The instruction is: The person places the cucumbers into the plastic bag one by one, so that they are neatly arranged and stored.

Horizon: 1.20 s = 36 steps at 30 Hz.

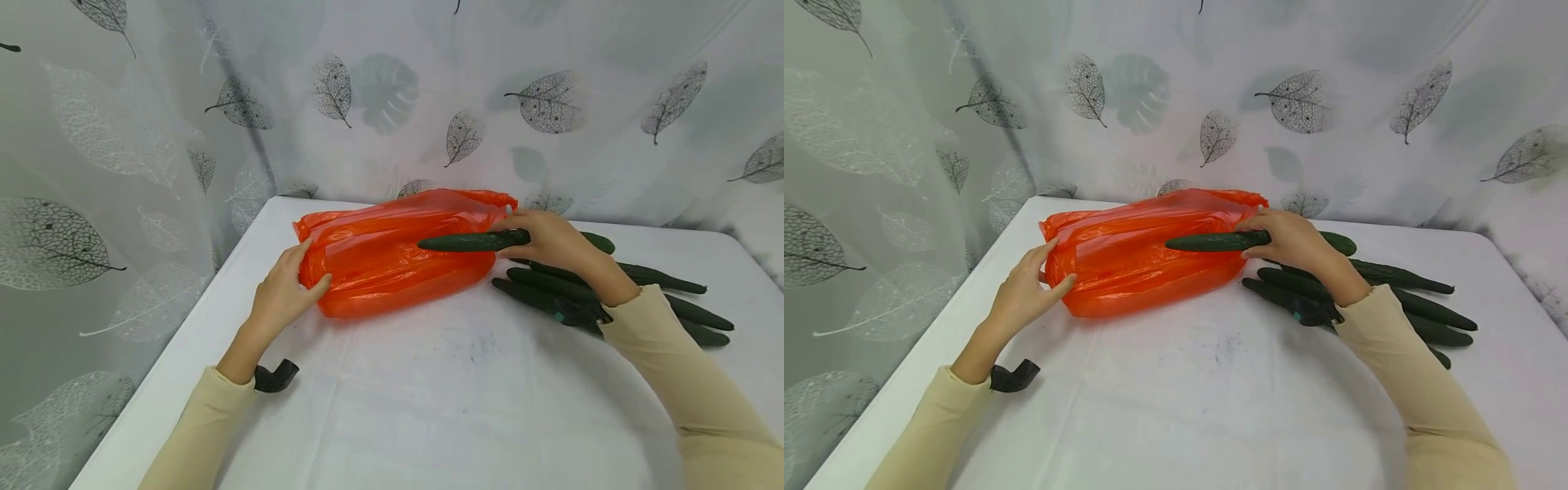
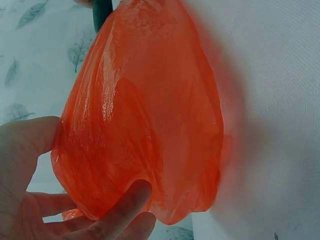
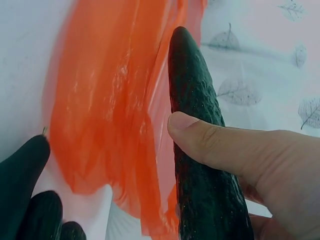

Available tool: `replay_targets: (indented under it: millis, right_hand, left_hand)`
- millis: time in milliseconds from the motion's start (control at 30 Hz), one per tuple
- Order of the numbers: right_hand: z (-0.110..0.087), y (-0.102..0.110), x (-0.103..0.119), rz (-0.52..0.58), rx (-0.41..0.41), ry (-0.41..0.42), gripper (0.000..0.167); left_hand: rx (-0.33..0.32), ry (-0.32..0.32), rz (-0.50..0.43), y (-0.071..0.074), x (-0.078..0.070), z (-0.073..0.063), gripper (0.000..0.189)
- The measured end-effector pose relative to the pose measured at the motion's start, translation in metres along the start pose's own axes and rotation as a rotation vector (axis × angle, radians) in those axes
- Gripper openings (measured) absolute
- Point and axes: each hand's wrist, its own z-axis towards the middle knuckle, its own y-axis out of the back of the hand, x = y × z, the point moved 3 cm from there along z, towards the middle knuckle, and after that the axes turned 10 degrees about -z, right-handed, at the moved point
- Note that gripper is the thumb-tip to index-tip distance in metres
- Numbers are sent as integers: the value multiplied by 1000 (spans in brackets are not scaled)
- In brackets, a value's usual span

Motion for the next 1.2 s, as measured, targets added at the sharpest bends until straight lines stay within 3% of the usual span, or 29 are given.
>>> replay_targets:
  millis: [833, 1200]
  right_hand:
    - [46, -20, 28, 48, 36, 27, 49]
    - [63, -32, 36, 19, 10, 93, 48]
  left_hand:
    - [-10, -6, 3, 4, -5, 0, 74]
    - [-24, -11, 8, 4, -5, 0, 74]
